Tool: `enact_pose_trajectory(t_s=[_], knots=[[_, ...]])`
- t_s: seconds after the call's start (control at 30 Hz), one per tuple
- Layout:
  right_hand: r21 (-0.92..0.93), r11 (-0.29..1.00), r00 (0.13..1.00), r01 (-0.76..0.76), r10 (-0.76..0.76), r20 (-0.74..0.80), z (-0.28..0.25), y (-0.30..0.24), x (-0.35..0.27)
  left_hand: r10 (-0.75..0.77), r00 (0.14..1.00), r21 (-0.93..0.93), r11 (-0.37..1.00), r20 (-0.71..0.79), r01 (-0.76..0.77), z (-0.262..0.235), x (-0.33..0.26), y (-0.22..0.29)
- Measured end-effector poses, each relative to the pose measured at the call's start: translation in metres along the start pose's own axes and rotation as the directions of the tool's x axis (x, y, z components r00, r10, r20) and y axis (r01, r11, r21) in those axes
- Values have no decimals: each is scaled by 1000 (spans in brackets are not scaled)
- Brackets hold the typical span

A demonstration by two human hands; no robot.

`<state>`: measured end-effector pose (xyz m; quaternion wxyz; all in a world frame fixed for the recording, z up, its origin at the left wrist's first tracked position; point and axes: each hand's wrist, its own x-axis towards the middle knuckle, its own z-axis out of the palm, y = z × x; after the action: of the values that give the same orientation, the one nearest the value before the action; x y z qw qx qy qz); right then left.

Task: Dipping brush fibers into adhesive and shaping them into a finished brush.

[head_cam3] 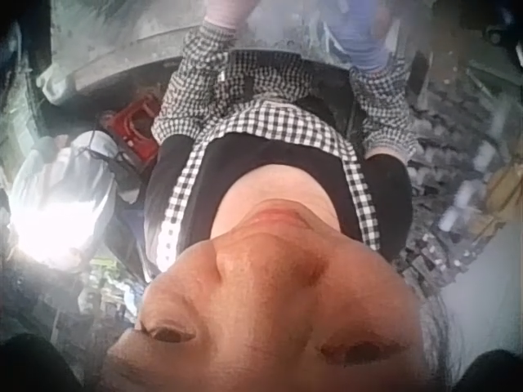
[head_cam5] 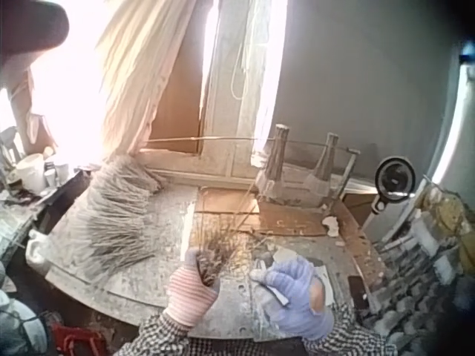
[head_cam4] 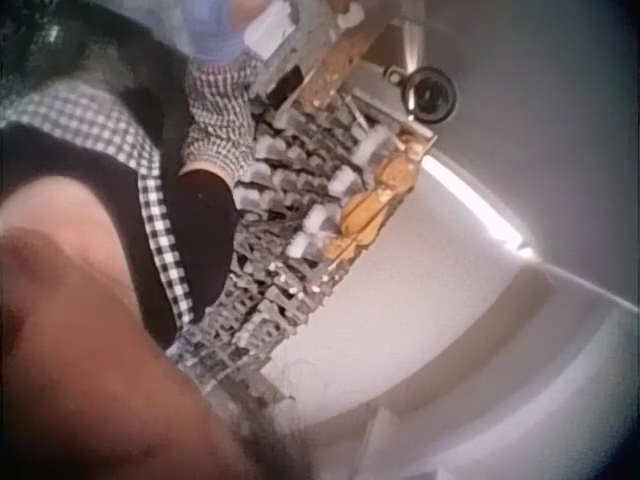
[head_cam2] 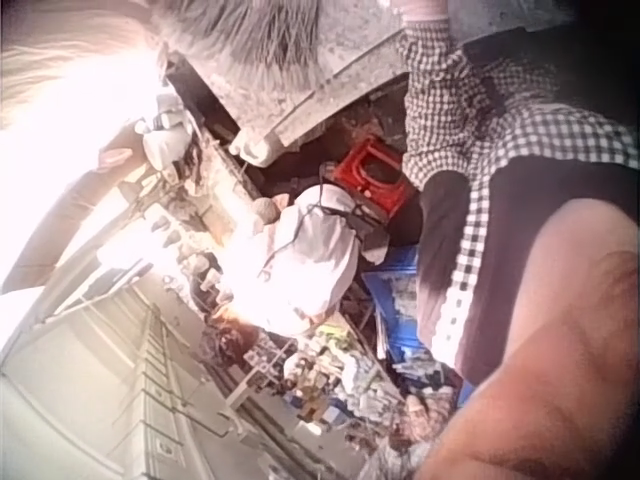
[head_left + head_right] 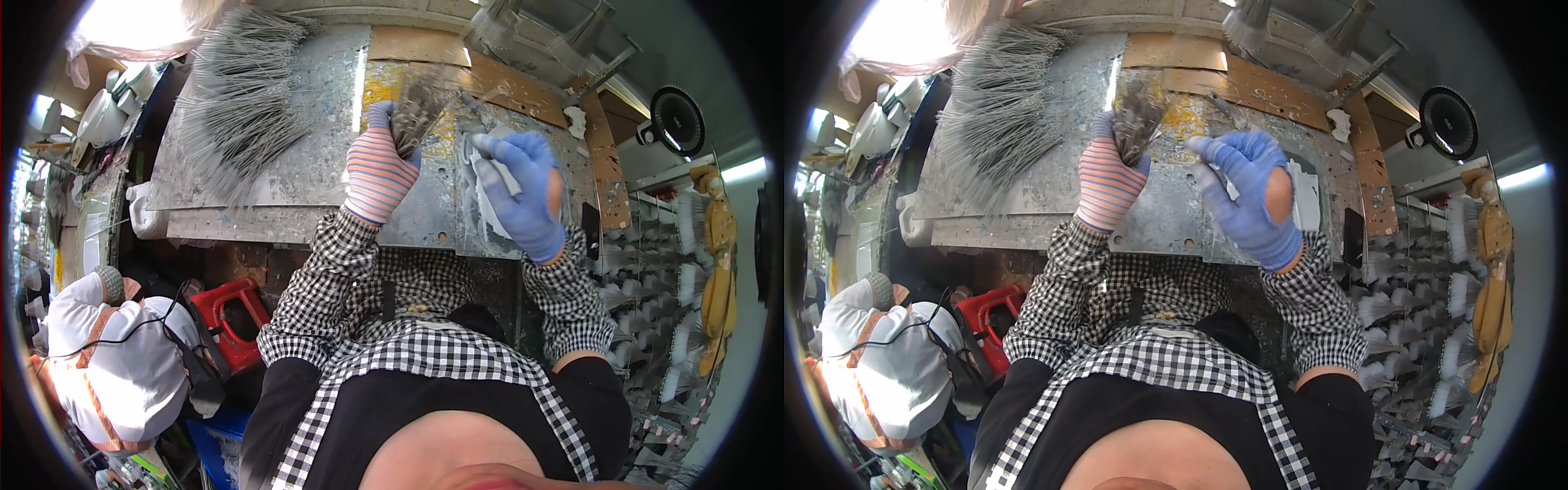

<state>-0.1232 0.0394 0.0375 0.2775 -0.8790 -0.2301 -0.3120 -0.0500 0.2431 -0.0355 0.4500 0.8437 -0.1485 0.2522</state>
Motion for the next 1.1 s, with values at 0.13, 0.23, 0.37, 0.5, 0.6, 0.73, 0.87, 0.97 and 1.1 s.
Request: enact_pose_trajectory(t_s=[0.13,0.23,0.37,0.5,0.6,0.73,0.87,0.97,1.1], knots=[[-280,866,900,415,-436,-15,-13,-22,64,108,994,77,991,3,-108,3,-3,10],[-307,846,893,435,-448,29,0,-12,76,100,994,148,984,35,-104,-2,-3,13],[-211,815,842,540,-521,141,4,13,70,82,994,199,975,72,-95,-6,-8,11],[-22,922,909,387,-386,-155,-29,20,93,-53,986,39,998,158,48,-9,-9,2],[183,959,910,217,-131,-394,-83,26,108,-132,976,-46,989,172,142,-20,-1,-7],[207,974,757,90,68,-650,-95,42,84,-180,964,-437,864,193,249,-40,12,-9],[505,794,936,338,-230,-266,-14,39,24,-213,868,-816,298,449,495,-47,16,-4],[410,889,942,207,-293,161,38,29,-21,-135,870,-869,90,474,487,-38,13,-2],[234,901,897,366,-408,168,22,38,-5,-143,912,-815,413,383,407,-15,5,-6]])
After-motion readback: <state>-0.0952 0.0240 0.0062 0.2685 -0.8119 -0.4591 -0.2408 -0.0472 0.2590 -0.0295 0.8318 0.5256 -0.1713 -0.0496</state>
